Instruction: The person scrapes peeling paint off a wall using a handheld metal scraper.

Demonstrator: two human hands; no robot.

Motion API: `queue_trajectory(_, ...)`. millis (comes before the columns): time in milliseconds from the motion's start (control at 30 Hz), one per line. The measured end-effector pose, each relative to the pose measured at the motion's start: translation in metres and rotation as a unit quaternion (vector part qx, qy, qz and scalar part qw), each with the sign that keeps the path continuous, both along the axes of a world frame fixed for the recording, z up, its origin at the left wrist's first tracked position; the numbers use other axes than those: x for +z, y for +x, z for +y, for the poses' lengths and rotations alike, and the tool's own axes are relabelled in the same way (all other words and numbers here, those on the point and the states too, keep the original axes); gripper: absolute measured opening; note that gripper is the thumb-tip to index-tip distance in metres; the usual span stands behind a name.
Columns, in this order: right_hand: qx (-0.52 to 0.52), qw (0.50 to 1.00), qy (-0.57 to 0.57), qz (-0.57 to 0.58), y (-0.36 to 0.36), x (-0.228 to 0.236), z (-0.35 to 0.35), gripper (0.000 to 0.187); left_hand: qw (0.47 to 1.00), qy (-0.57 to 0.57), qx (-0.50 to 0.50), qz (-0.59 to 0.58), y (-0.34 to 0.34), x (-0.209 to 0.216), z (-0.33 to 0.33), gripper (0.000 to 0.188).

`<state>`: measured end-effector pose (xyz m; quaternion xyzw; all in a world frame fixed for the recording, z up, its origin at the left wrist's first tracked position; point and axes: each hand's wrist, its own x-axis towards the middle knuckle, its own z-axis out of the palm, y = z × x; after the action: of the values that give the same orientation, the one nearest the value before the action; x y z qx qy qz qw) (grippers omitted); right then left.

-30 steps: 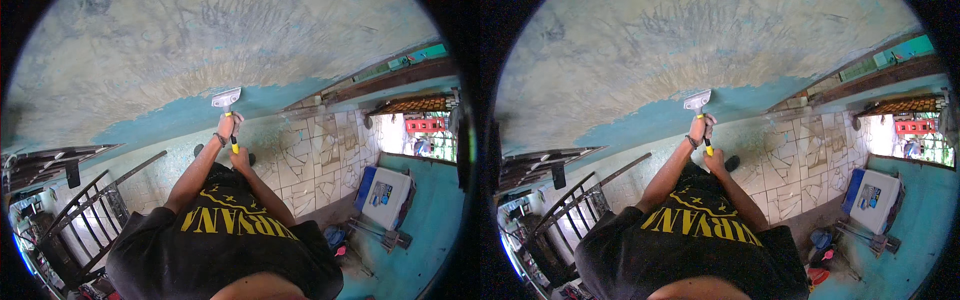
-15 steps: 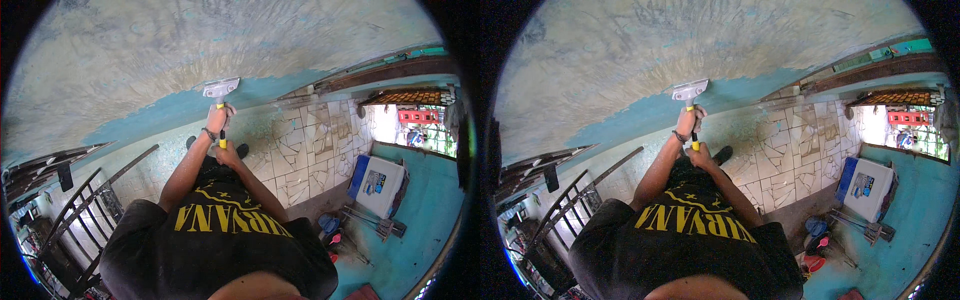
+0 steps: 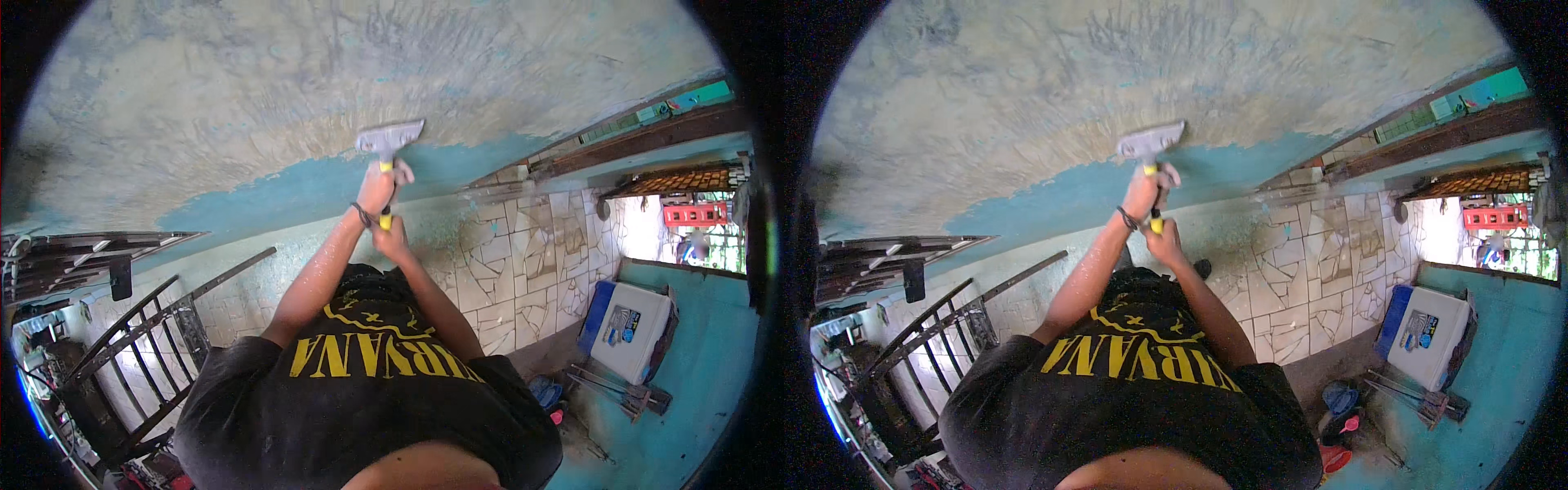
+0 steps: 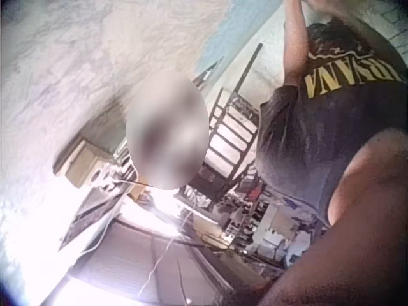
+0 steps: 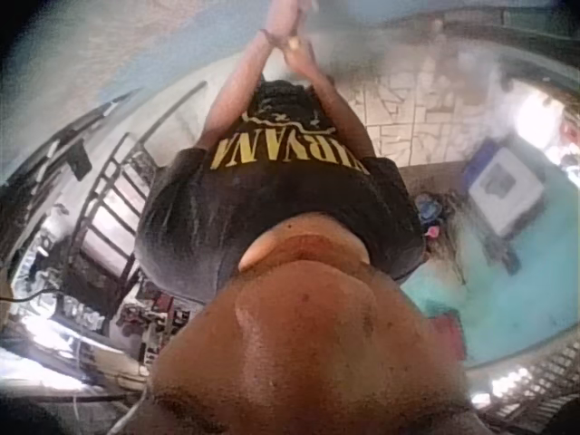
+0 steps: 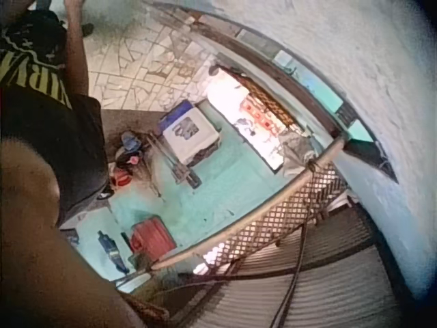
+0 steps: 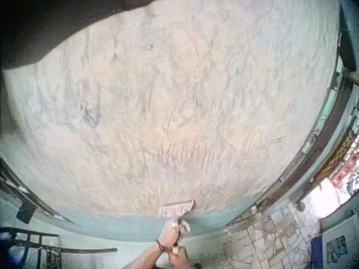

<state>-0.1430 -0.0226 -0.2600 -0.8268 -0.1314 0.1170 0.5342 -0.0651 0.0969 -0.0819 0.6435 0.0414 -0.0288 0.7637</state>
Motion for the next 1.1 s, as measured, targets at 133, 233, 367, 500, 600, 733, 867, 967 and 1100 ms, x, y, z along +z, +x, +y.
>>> queue_trajectory(133, -0.132, 0.96, -0.048, 0.242, -0.029, -0.029, 0.0, 0.044, 0.981, -0.118, -0.014, 0.157, -0.017, -0.068, 0.004, 0.016)
queue_trajectory(233, -0.101, 0.978, -0.07, 0.169, -0.016, 0.036, 0.004, 0.037, 0.985, -0.101, 0.016, 0.136, -0.011, -0.042, 0.005, 0.016)
queue_trajectory(367, -0.178, 0.984, -0.012, -0.008, -0.011, 0.027, 0.026, 0.036, 0.994, -0.063, -0.031, 0.082, -0.007, 0.025, 0.013, 0.018)
queue_trajectory(500, -0.154, 0.988, 0.018, 0.025, -0.015, -0.047, 0.011, 0.036, 0.991, -0.088, -0.069, 0.079, -0.003, 0.0, 0.007, 0.017)
queue_trajectory(600, -0.088, 0.968, -0.054, 0.228, -0.029, 0.0, 0.017, 0.052, 0.985, -0.074, 0.023, 0.157, -0.02, -0.066, 0.018, 0.022)
queue_trajectory(733, -0.155, 0.966, -0.041, 0.205, -0.039, -0.007, 0.006, 0.051, 0.987, -0.076, -0.012, 0.144, -0.019, -0.053, 0.007, 0.026)
queue_trajectory(867, -0.143, 0.96, -0.053, 0.233, -0.043, 0.009, 0.005, 0.051, 0.977, -0.094, 0.005, 0.189, -0.021, -0.044, 0.004, 0.026)
queue_trajectory(967, -0.133, 0.952, -0.032, 0.272, -0.048, 0.006, 0.005, 0.05, 0.973, -0.136, -0.004, 0.186, -0.022, -0.04, 0.007, 0.027)
queue_trajectory(1100, -0.118, 0.974, -0.005, 0.194, -0.025, 0.063, 0.012, 0.046, 0.996, -0.041, -0.009, 0.078, -0.012, 0.024, 0.012, 0.024)
